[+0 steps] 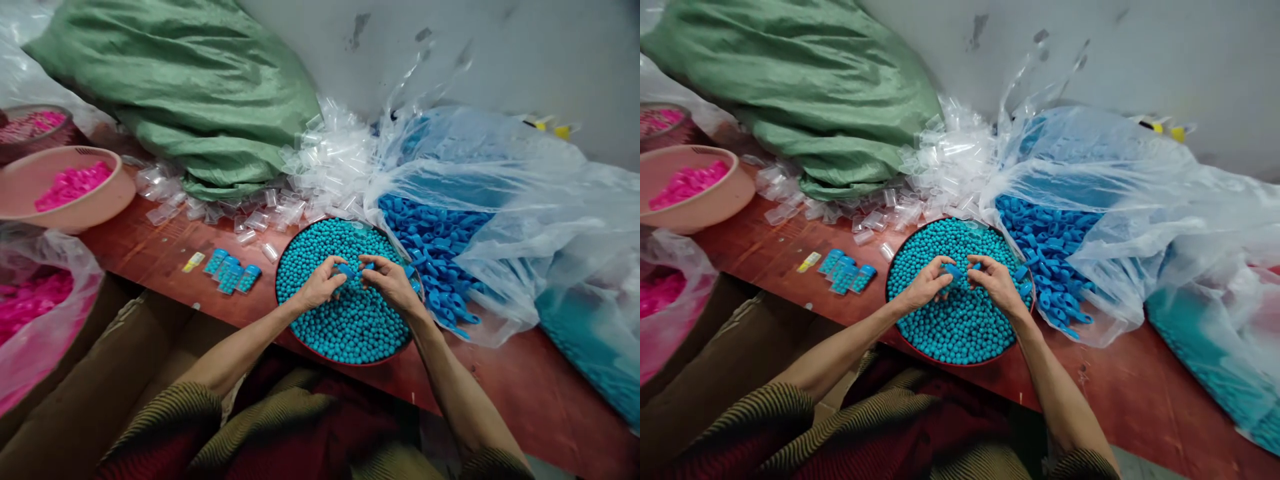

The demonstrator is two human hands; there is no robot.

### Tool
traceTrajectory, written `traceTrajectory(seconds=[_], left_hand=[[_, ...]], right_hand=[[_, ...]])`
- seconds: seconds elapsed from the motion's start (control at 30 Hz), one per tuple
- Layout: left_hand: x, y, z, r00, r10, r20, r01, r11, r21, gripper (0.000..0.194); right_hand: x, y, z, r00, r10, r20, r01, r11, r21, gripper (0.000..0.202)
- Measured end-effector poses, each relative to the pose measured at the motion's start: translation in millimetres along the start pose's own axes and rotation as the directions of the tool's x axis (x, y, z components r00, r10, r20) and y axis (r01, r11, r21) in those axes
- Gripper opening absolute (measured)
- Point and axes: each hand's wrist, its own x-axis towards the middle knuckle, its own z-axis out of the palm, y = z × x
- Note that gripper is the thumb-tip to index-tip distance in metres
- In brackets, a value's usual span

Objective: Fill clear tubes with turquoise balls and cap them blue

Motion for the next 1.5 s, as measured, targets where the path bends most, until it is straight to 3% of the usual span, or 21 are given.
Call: traceTrajectory(seconds=[0.07,0.17,0.27,0.37,0.43,0.5,0.63,0.8,0.97,1.07,1.17,1.3,1.4,1.5], left_hand=[[-0.2,3.6,1.0,1.0,0.0,-0.008,0.0,1.0,0.021,0.03],[-2.3,7.1,7.3,0.998,0.047,-0.033,-0.046,0.999,0.026,0.041],[-5.6,6.9,12.6,0.988,0.127,-0.084,-0.124,0.991,0.042,0.048],[-9.1,5.2,13.0,0.981,0.153,-0.123,-0.154,0.988,-0.002,0.049],[-11.6,5.5,12.3,0.981,0.143,-0.129,-0.149,0.988,-0.039,0.048],[-13.9,7.7,12.4,0.984,0.13,-0.125,-0.14,0.988,-0.069,0.044],[-16.6,13.9,17.2,0.984,0.12,-0.132,-0.134,0.985,-0.105,0.029],[-14.3,9.5,25.8,0.972,0.043,-0.231,-0.071,0.991,-0.111,0.019],[-17.3,-3.0,28.8,0.957,0.127,-0.26,-0.08,0.979,0.185,0.017],[-23.0,-4.0,24.8,0.956,0.161,-0.245,-0.087,0.954,0.286,0.019],[-31.7,1.6,11.9,0.966,0.148,-0.212,-0.1,0.97,0.223,0.024],[-57.1,8.1,-28.2,0.958,0.135,-0.253,-0.064,0.961,0.269,0.03],[-86.9,2.2,-71.1,0.907,0.135,-0.4,0.042,0.915,0.402,0.033],[-113.3,-9.6,-109.8,0.818,0.095,-0.567,0.298,0.774,0.559,0.04]], right_hand=[[1.1,0.7,4.8,0.997,-0.01,-0.072,0.009,1.0,-0.018,0.05],[-2.4,-1.9,14.6,0.986,-0.136,-0.1,0.109,0.966,-0.236,0.053],[-11.9,-5.0,24.8,0.965,-0.26,0.029,0.239,0.829,-0.505,0.05],[-21.6,-3.2,33.5,0.933,-0.323,0.16,0.344,0.663,-0.665,0.078],[-26.2,-0.4,38.3,0.918,-0.348,0.191,0.37,0.576,-0.729,0.095],[-29.2,1.9,42.5,0.912,-0.374,0.172,0.363,0.534,-0.764,0.093],[-31.2,3.4,49.5,0.882,-0.463,0.081,0.345,0.519,-0.782,0.08],[-29.3,13.3,51.7,0.857,-0.508,0.089,0.378,0.502,-0.778,0.073],[-35.5,29.0,53.2,0.872,-0.485,0.067,0.357,0.537,-0.765,0.077],[-41.4,24.5,54.5,0.899,-0.409,0.156,0.375,0.537,-0.755,0.078],[-44.8,12.4,51.4,0.898,-0.369,0.242,0.419,0.543,-0.728,0.08],[-43.4,6.0,37.4,0.916,-0.356,0.185,0.375,0.595,-0.711,0.066],[-39.1,11.3,23.7,0.923,-0.335,0.191,0.368,0.618,-0.694,0.049],[-30.9,17.5,12.7,0.93,-0.308,0.2,0.356,0.627,-0.693,0.04]])
